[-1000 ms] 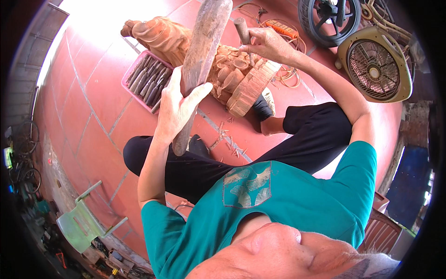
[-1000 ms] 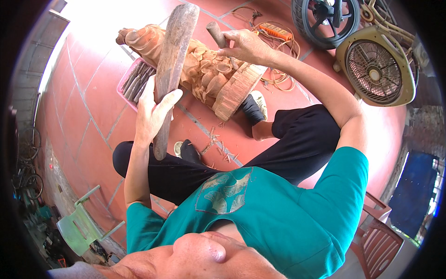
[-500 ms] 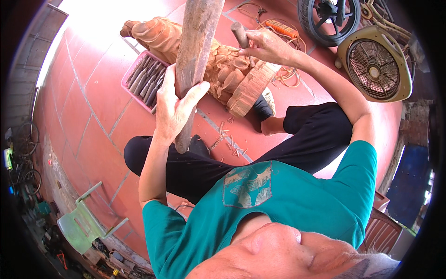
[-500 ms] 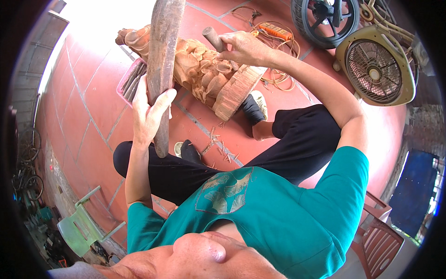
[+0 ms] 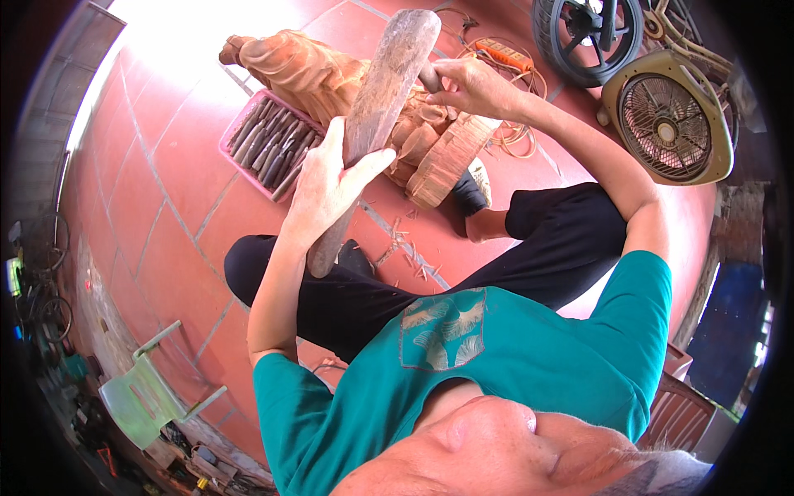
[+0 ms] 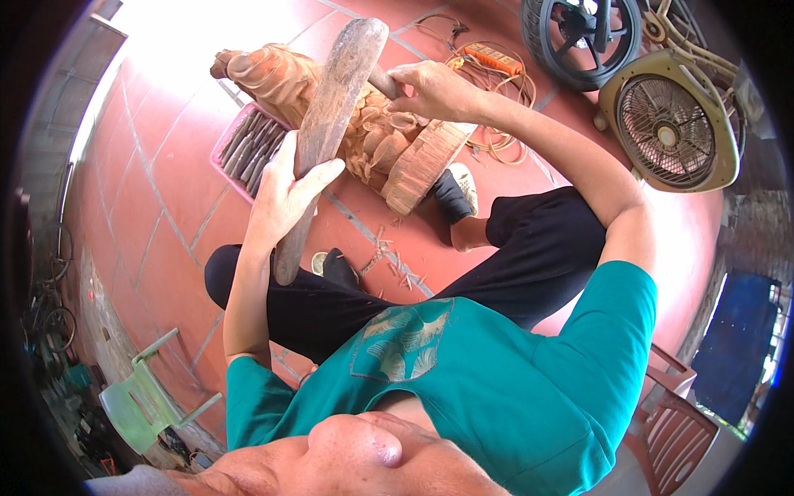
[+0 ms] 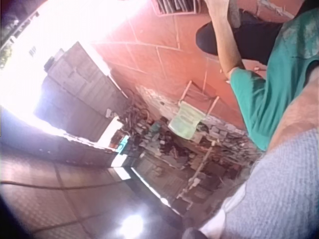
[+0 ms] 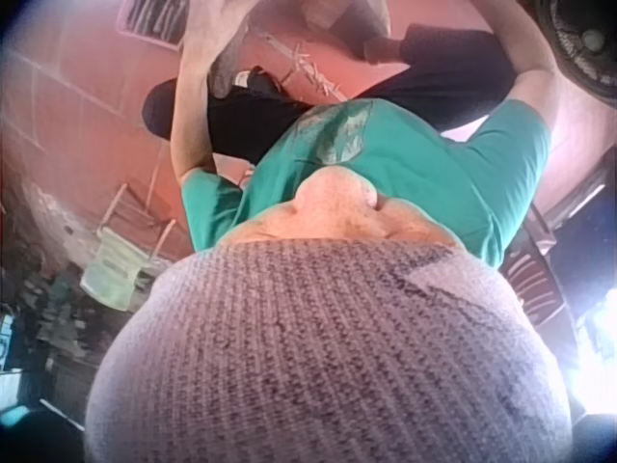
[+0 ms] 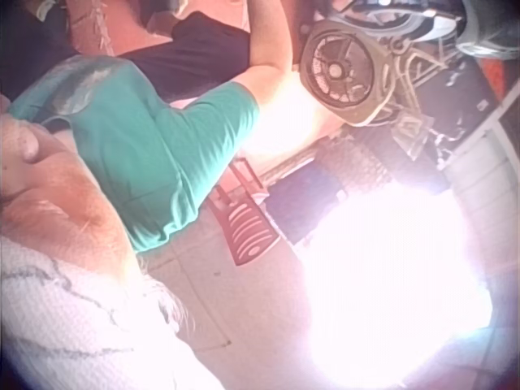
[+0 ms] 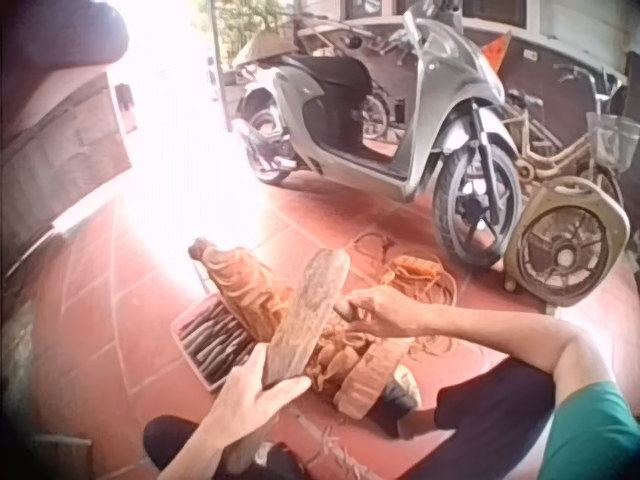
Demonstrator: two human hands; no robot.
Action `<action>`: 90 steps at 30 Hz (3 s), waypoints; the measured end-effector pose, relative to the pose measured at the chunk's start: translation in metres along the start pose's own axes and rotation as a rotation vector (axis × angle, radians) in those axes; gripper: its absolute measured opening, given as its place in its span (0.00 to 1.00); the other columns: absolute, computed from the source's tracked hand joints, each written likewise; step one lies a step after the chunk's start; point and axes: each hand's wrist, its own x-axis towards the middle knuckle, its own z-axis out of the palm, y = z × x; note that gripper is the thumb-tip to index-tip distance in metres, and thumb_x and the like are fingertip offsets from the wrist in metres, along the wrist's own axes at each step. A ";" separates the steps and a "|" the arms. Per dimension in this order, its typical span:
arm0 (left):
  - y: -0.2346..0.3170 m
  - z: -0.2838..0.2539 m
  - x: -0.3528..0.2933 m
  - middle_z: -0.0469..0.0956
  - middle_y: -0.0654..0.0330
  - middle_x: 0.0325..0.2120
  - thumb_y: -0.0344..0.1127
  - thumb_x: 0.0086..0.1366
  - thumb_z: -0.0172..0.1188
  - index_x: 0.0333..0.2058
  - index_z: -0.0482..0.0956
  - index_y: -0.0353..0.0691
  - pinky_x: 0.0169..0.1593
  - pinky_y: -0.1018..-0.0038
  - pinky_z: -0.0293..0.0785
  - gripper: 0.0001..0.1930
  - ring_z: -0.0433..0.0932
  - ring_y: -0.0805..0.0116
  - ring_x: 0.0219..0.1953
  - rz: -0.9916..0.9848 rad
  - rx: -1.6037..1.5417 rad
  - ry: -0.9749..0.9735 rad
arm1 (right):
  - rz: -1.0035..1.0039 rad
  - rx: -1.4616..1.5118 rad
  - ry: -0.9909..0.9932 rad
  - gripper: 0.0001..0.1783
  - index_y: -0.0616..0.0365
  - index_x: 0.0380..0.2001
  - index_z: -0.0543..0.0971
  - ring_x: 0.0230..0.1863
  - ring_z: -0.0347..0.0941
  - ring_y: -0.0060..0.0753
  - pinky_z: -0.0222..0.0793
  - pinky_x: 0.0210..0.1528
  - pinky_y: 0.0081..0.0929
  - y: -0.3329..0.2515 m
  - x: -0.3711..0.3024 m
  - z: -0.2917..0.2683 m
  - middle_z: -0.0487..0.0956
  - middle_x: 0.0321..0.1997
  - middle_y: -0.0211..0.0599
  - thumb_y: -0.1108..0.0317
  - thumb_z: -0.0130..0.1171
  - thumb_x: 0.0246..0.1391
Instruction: The person sits on the floor and carves a wooden sculpture using a chisel and mallet, then switches to a handheld rotary tool to refine details. The person holds the sculpture with one hand while striking or grinding with the other.
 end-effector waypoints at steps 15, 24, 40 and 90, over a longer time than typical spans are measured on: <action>-0.012 0.009 0.000 0.81 0.43 0.28 0.48 0.63 0.68 0.50 0.69 0.28 0.37 0.63 0.77 0.30 0.82 0.62 0.30 0.085 0.057 0.032 | 0.007 -0.014 -0.013 0.16 0.62 0.34 0.75 0.34 0.76 0.49 0.70 0.38 0.41 0.002 0.002 0.001 0.77 0.30 0.44 0.61 0.67 0.54; 0.000 -0.011 -0.006 0.80 0.56 0.33 0.44 0.64 0.68 0.50 0.74 0.31 0.42 0.73 0.74 0.25 0.75 0.73 0.34 -0.082 -0.280 0.058 | 0.350 0.171 0.150 0.24 0.62 0.37 0.81 0.30 0.81 0.33 0.76 0.35 0.34 0.033 -0.011 -0.005 0.82 0.29 0.40 0.48 0.67 0.57; -0.001 -0.008 -0.009 0.77 0.62 0.29 0.43 0.64 0.67 0.50 0.73 0.33 0.32 0.77 0.72 0.23 0.73 0.77 0.27 -0.081 -0.318 0.054 | 0.368 0.507 0.120 0.18 0.62 0.43 0.76 0.37 0.80 0.22 0.80 0.40 0.22 -0.007 -0.009 0.003 0.80 0.37 0.32 0.61 0.68 0.59; 0.009 -0.001 -0.020 0.82 0.51 0.42 0.44 0.63 0.68 0.55 0.72 0.30 0.49 0.69 0.75 0.29 0.78 0.68 0.43 -0.029 -0.204 0.045 | 0.174 0.346 0.073 0.11 0.64 0.35 0.77 0.41 0.79 0.27 0.76 0.42 0.25 -0.024 -0.035 0.003 0.77 0.43 0.36 0.66 0.65 0.61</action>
